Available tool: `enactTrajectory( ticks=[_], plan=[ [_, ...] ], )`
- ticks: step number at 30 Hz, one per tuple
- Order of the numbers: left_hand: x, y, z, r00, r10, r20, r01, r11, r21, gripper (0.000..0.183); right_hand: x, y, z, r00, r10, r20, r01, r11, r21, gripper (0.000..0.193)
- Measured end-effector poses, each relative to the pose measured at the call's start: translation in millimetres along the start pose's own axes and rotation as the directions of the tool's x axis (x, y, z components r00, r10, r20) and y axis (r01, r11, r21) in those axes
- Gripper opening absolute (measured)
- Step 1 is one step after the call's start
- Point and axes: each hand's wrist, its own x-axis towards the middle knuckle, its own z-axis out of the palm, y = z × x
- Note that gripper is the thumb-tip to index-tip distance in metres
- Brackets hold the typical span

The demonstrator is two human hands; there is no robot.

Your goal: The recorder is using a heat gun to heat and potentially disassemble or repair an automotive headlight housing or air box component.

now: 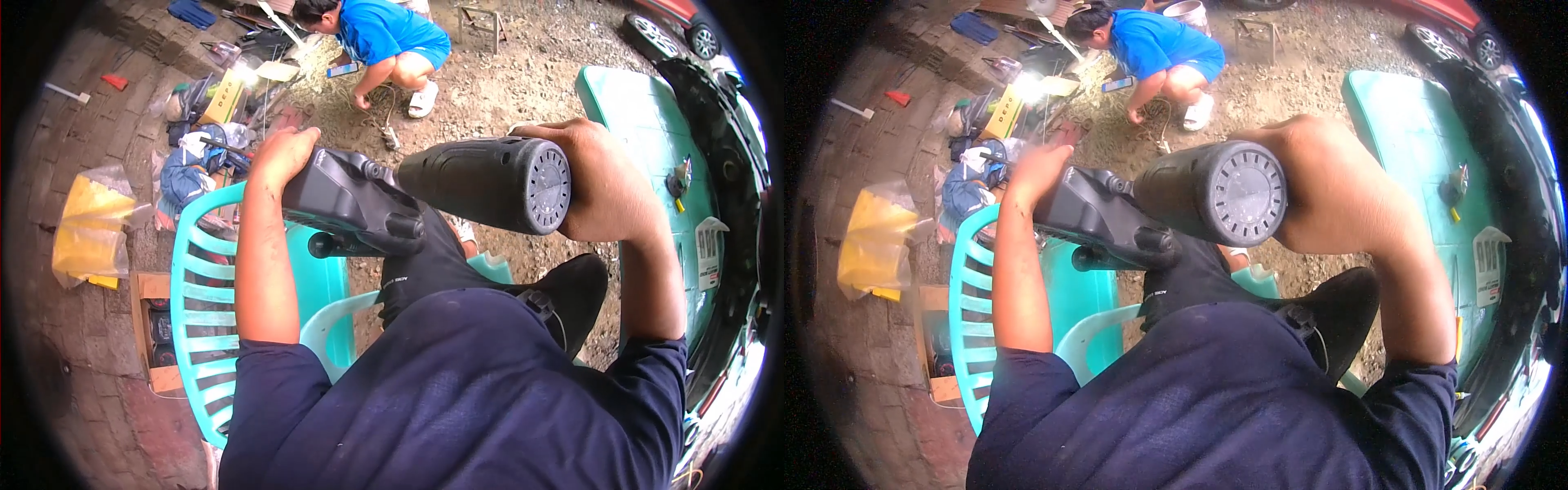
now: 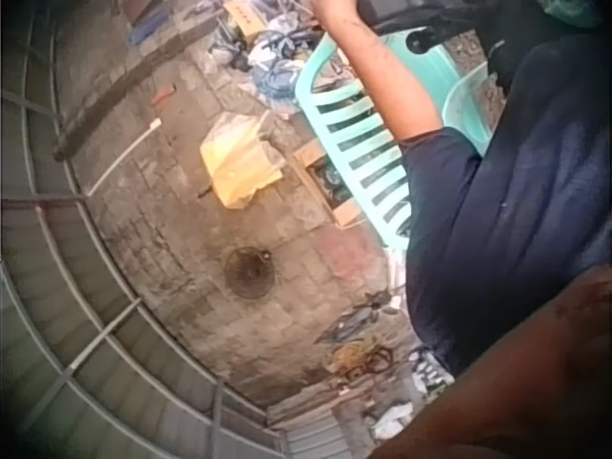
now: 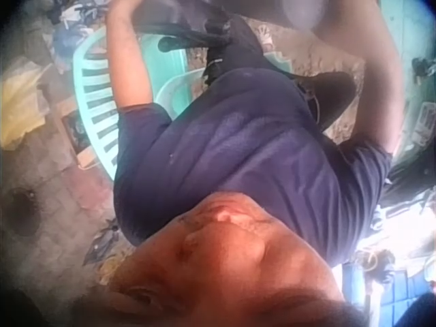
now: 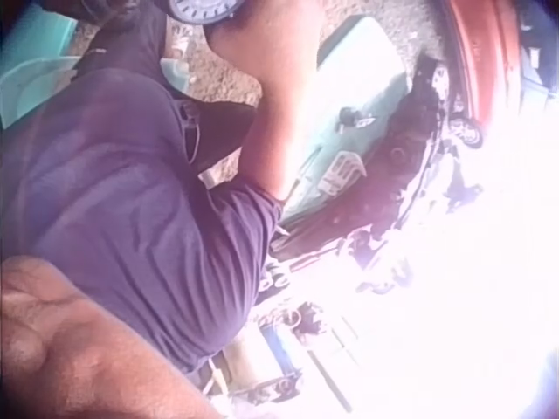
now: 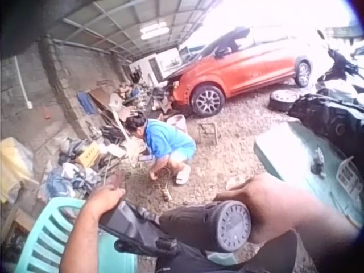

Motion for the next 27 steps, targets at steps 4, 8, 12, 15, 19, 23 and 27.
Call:
enactTrajectory(
  ticks=[4,8,12,15,19,23,27],
  plan=[
    [1,3,-1,0.998,-0.043,0.042,0.044,0.999,-0.022,0.062,1,3,-1,0.998,-0.026,0.055,0.023,0.998,0.052,0.047],
    [-2,20,-9,0.993,-0.055,0.106,0.052,0.998,0.03,0.063,2,4,-3,0.997,0.04,0.073,-0.038,0.999,-0.028,0.046],
    [-1,14,-8,0.998,0.053,0.037,-0.057,0.994,0.098,0.066,1,6,-4,1.0,0.027,0.014,-0.027,0.999,-0.024,0.045],
    [4,-10,-1,0.993,0.116,0.032,-0.113,0.989,-0.094,0.083,6,0,-10,0.999,-0.013,-0.037,0.012,1.0,-0.021,0.047],
    [-19,39,-21,0.982,-0.107,0.157,0.101,0.994,0.043,0.078,0,7,-18,0.997,0.05,0.062,-0.049,0.999,-0.02,0.046],
    [-45,63,-42,0.988,-0.128,0.085,0.123,0.991,0.061,0.074,0,8,-25,0.992,0.026,0.121,-0.027,1.0,0.0,0.05],
    [-50,70,-46,0.988,-0.141,0.058,0.138,0.989,0.054,0.072,5,7,-20,0.998,0.055,0.033,-0.054,0.998,-0.036,0.053]
  ],
)
